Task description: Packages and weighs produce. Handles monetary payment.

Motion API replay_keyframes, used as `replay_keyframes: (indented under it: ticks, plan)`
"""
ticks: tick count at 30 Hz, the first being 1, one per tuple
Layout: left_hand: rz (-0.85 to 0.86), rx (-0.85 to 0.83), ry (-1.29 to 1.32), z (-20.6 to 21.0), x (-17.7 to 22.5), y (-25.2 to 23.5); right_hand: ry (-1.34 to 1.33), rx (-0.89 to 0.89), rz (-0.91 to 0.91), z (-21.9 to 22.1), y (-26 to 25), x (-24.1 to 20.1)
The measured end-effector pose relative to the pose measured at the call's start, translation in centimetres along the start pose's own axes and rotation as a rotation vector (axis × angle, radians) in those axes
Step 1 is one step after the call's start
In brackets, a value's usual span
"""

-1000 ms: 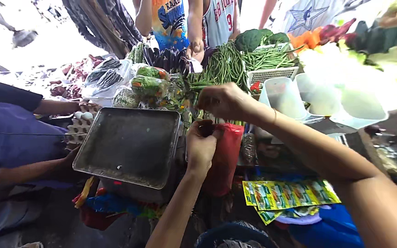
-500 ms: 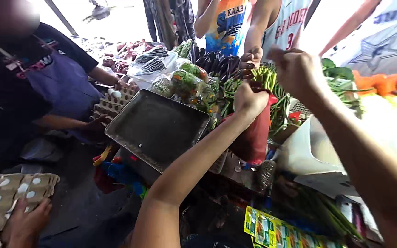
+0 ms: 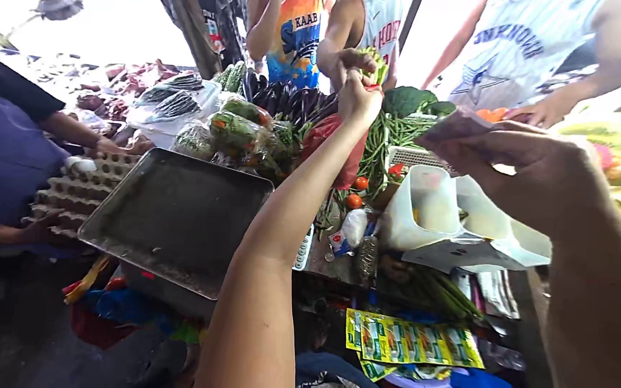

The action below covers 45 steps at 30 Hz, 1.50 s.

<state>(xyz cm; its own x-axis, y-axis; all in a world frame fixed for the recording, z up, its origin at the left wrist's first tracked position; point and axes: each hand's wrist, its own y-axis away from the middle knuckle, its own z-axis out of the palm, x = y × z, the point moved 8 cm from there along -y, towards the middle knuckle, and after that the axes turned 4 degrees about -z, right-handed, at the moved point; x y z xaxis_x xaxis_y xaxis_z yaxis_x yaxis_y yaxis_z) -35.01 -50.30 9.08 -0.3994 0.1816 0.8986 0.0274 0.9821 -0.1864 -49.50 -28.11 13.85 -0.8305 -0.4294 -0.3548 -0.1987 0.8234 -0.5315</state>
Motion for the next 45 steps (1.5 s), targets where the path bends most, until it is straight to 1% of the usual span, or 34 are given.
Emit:
replay_keyframes:
  ticks: [3, 4, 6, 8, 10, 12, 13, 15, 17, 18, 20, 21, 22, 24, 26, 27, 29, 32, 34, 36, 37, 39, 42, 43, 44, 45]
  plan:
    - [0.050, -0.023, -0.002, 1.1, -0.4, -1.8, -0.021, 0.016, 0.023, -0.5, 0.8, 0.0]
    - [0.055, -0.037, 0.033, 1.2, -0.6, -2.5, -0.025, 0.012, 0.021, -0.5, 0.8, -0.1]
    - [0.033, -0.093, 0.197, 1.2, -0.8, -3.4, -0.012, -0.014, 0.020, -0.3, 0.9, -0.9]
    - [-0.036, -0.153, 0.356, 0.7, -1.1, -2.5, -0.017, -0.035, 0.024, 0.0, 0.9, -1.8]
    - [-0.020, -0.213, 0.403, -1.3, -0.6, 0.4, -0.077, -0.011, 0.051, 0.4, 0.8, -2.6]
    - [0.048, -0.258, 0.404, -4.5, 0.1, 6.2, -0.138, 0.021, 0.102, 1.3, 1.0, -3.8]
    - [0.079, -0.233, 0.390, -6.7, -0.1, 10.1, -0.161, 0.022, 0.122, 2.2, 1.5, -4.6]
    - [0.132, -0.078, 0.265, -11.7, -1.8, 20.0, -0.252, -0.006, 0.134, 5.4, 3.0, -7.1]
    - [0.129, 0.055, 0.138, -15.0, -5.1, 28.9, -0.408, -0.089, 0.068, 10.2, 5.5, -11.2]
    - [0.101, 0.067, 0.155, -16.0, -7.0, 32.8, -0.508, -0.159, 0.001, 13.1, 7.0, -13.9]
    - [0.033, 0.082, 0.309, -18.1, -10.4, 39.4, -0.730, -0.281, -0.155, 17.8, 10.5, -20.6]
    - [-0.007, 0.132, 0.390, -19.5, -11.9, 42.4, -0.843, -0.354, -0.210, 19.6, 12.5, -24.2]
    - [-0.043, 0.208, 0.449, -21.3, -13.4, 45.3, -0.942, -0.467, -0.245, 21.2, 14.6, -27.5]
    - [-0.085, 0.362, 0.523, -25.5, -16.1, 51.4, -1.125, -0.782, -0.304, 23.3, 19.0, -33.4]
    - [-0.128, 0.506, 0.518, -29.2, -18.0, 58.2, -1.244, -1.046, -0.325, 24.7, 23.4, -38.6]
    - [-0.165, 0.601, 0.495, -30.8, -18.6, 61.8, -1.261, -1.119, -0.342, 25.4, 25.4, -40.9]
    - [-0.254, 0.847, 0.432, -33.1, -19.2, 69.0, -1.230, -1.144, -0.380, 26.4, 28.4, -44.8]
    - [-0.381, 1.209, 0.397, -35.3, -20.0, 79.7, -1.147, -1.086, -0.451, 27.6, 31.6, -49.7]
    - [-0.464, 1.393, 0.443, -36.1, -20.7, 86.2, -1.138, -1.111, -0.521, 28.7, 33.5, -52.9]
    - [-0.512, 1.548, 0.434, -36.4, -21.1, 92.0, -1.143, -1.203, -0.564, 30.0, 35.7, -56.3]
    - [-0.507, 1.602, 0.427, -36.5, -20.9, 94.2, -1.150, -1.275, -0.563, 30.6, 36.9, -58.0]
    - [-0.544, 1.677, 0.335, -36.4, -20.1, 97.8, -1.168, -1.426, -0.582, 31.8, 39.7, -61.4]
    - [-0.703, 1.834, 0.046, -34.7, -19.0, 102.4, -1.070, -1.566, -0.736, 33.4, 44.4, -65.9]
    - [-0.713, 1.907, 0.023, -33.8, -18.8, 103.8, -1.017, -1.614, -0.815, 33.9, 46.2, -67.4]
    - [-0.681, 1.992, 0.071, -32.7, -18.7, 105.1, -0.968, -1.679, -0.902, 34.3, 48.2, -68.6]
    - [-0.616, 2.084, 0.176, -31.5, -18.8, 106.4, -0.936, -1.762, -0.979, 34.6, 50.2, -69.6]
